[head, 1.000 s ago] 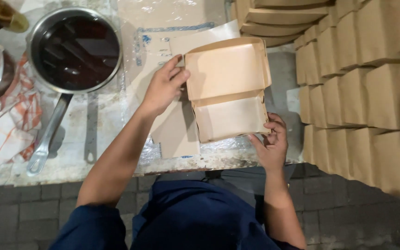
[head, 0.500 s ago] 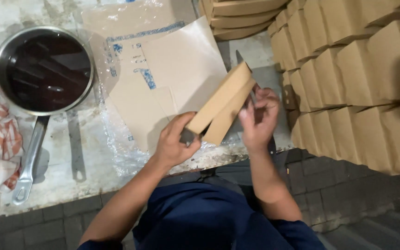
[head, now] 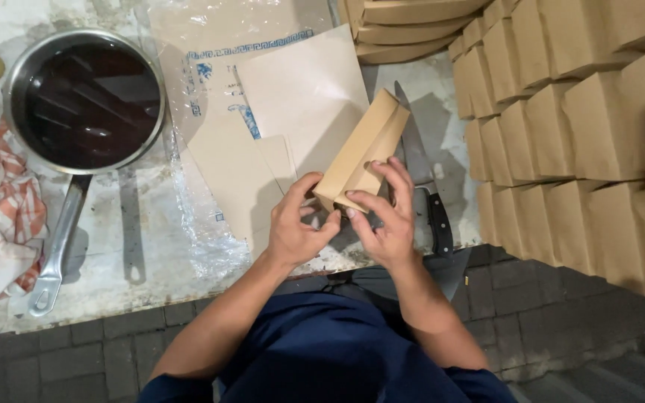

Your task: Folding flat cardboard boxes into shape and inserting paper liners into them.

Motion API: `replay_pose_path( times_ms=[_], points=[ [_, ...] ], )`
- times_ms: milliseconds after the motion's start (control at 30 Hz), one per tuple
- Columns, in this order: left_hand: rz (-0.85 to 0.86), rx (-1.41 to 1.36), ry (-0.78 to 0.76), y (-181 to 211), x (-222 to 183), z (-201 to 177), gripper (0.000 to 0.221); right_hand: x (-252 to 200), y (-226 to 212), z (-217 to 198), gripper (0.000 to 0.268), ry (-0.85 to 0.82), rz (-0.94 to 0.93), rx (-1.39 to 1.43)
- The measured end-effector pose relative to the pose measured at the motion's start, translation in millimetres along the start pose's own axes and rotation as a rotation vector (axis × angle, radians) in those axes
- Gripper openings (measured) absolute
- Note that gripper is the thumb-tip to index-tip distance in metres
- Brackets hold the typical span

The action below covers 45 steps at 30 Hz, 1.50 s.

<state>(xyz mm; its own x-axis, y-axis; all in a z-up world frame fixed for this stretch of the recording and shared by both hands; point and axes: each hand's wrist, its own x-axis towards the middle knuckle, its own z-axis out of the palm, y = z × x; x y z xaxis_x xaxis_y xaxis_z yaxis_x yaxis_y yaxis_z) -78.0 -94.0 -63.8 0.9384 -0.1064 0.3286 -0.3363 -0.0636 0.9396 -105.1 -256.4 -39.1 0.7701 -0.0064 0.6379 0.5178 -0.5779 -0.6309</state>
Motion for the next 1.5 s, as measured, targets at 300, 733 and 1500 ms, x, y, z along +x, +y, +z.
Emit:
replay_pose_path(
  times_ms=[300,733,1500],
  points=[
    [0.020,0.092,-0.024,13,0,-4,0.060,5,-12,2,0.016,0.051,0.055,-0.066],
    [0.356,0.332,-0.091,47,25,2,0.053,-29,1,18,0.051,0.207,0.213,0.755],
    [1.401,0.860,-0.047,42,358,-36,0.028,-40,34,5,0.020,-0.041,0.249,0.041]
  ],
)
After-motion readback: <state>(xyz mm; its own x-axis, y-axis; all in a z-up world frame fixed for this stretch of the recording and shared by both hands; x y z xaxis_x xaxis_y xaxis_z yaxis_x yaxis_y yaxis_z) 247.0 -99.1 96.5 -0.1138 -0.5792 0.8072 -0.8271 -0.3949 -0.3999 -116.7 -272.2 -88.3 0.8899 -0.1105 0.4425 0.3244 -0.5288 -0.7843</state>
